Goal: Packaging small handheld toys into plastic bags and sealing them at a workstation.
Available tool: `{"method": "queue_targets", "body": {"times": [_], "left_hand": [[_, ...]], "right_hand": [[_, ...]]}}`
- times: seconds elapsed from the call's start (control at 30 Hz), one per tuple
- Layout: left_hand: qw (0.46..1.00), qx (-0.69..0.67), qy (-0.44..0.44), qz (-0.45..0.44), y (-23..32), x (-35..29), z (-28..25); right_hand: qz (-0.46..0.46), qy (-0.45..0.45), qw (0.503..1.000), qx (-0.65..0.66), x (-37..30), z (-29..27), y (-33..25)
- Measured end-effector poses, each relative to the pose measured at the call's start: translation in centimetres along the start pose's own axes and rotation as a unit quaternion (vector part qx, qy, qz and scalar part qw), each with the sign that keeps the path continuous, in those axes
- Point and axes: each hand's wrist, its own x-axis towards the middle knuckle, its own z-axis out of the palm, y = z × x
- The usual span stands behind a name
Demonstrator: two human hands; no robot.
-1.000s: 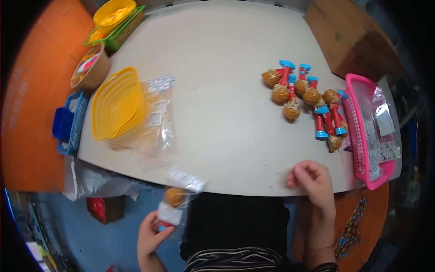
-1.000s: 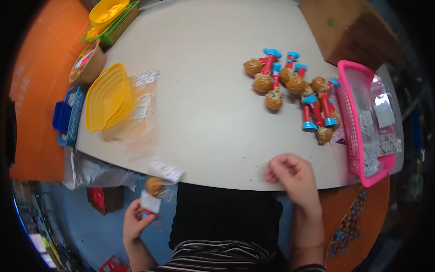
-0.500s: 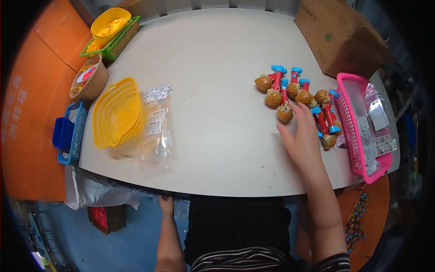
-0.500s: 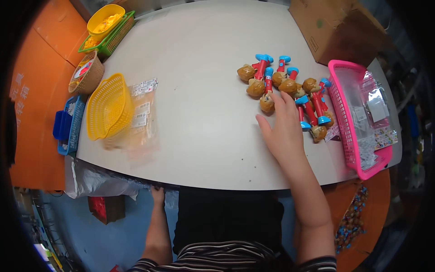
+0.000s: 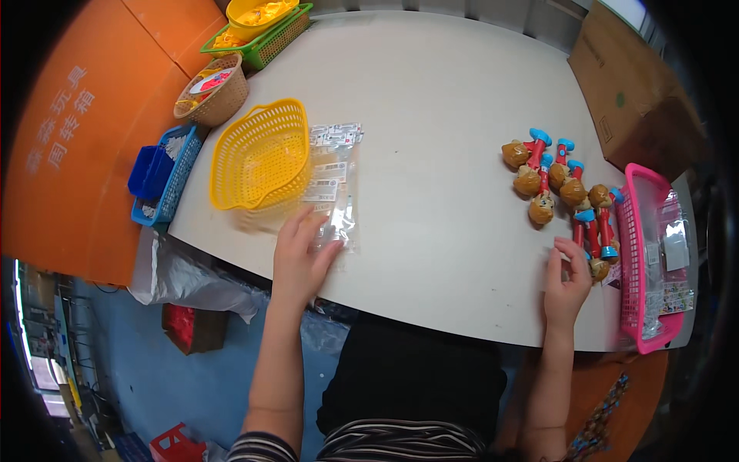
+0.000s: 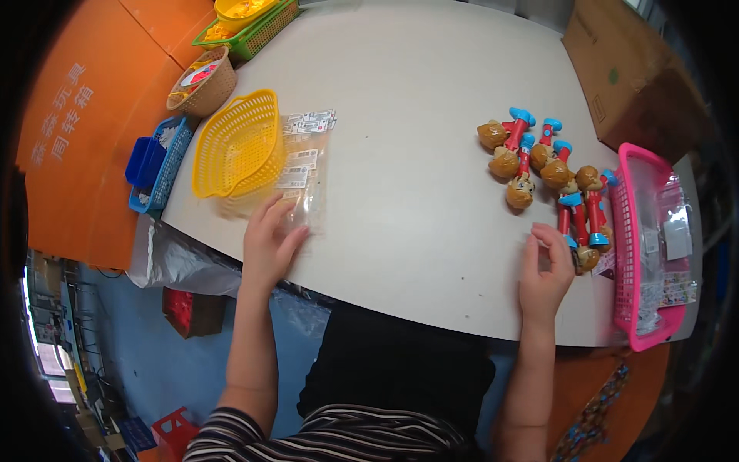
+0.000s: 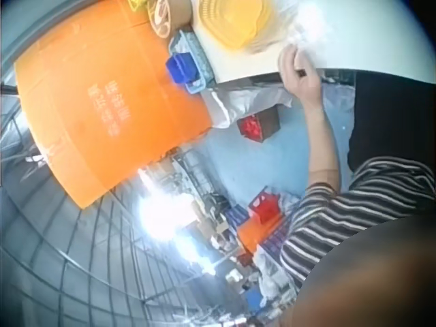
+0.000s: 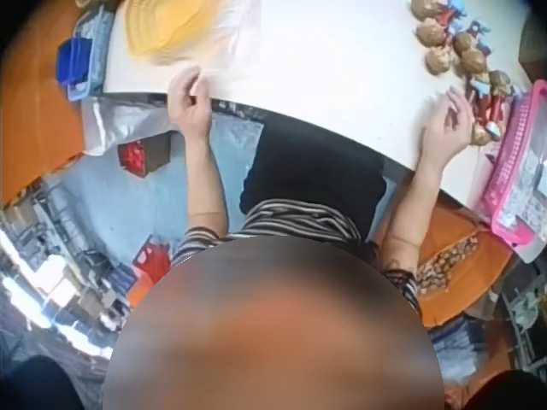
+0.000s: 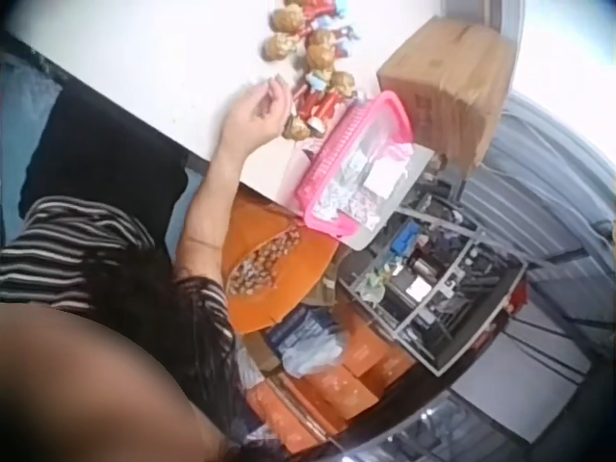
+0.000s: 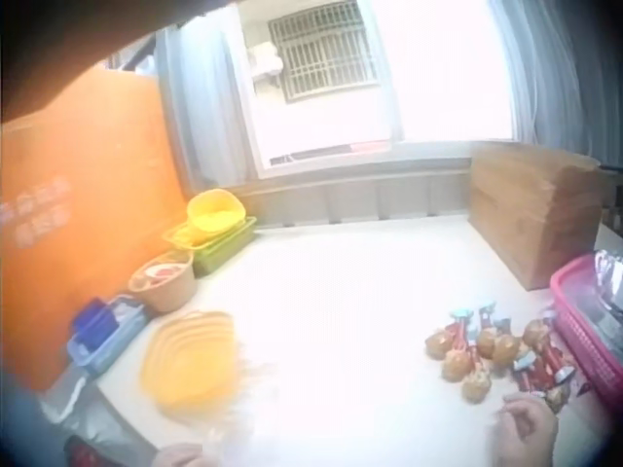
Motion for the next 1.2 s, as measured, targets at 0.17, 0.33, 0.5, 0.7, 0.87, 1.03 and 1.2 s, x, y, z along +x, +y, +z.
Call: {"method": "queue_targets", "body": {"times": [0.17, 0.33, 0.5, 0.7, 0.87, 1.03, 1.2], "left_hand": [[0.981, -0.101, -0.003, -0.167, -0.9, 1.6, 2.2], [0.95, -0.236, 0.076, -0.189, 4.6, 1.1, 5.2], [0.961, -0.25, 0.032, -0.116, 11.9, 0.3, 7.6], [0.96, -0.266, -0.006, -0.09, 13.7, -0.9, 7.6], [0.968, -0.249, -0.016, 0.04, 12.7, -1.8, 7.0], [0.931, -0.34, -0.071, -0.108, 13.3, -2.7, 7.3], [0.948, -0.3, -0.085, -0.058, 12.6, -2.7, 6.4]], "right_hand": [[0.1, -0.018, 0.992, 0.078, -1.8, -1.2, 0.7], [0.148, -0.043, 0.975, 0.16, -2.2, 0.0, -0.3], [0.362, -0.318, 0.8, 0.359, -3.2, 5.0, -7.2], [0.336, -0.326, 0.799, 0.378, -1.4, 7.0, -7.9], [0.429, -0.333, 0.752, 0.374, -0.7, 5.2, -8.3], [0.406, -0.334, 0.77, 0.361, -1.8, 5.4, -8.2], [0.387, -0.323, 0.796, 0.334, -1.8, 5.8, -7.7]]}}
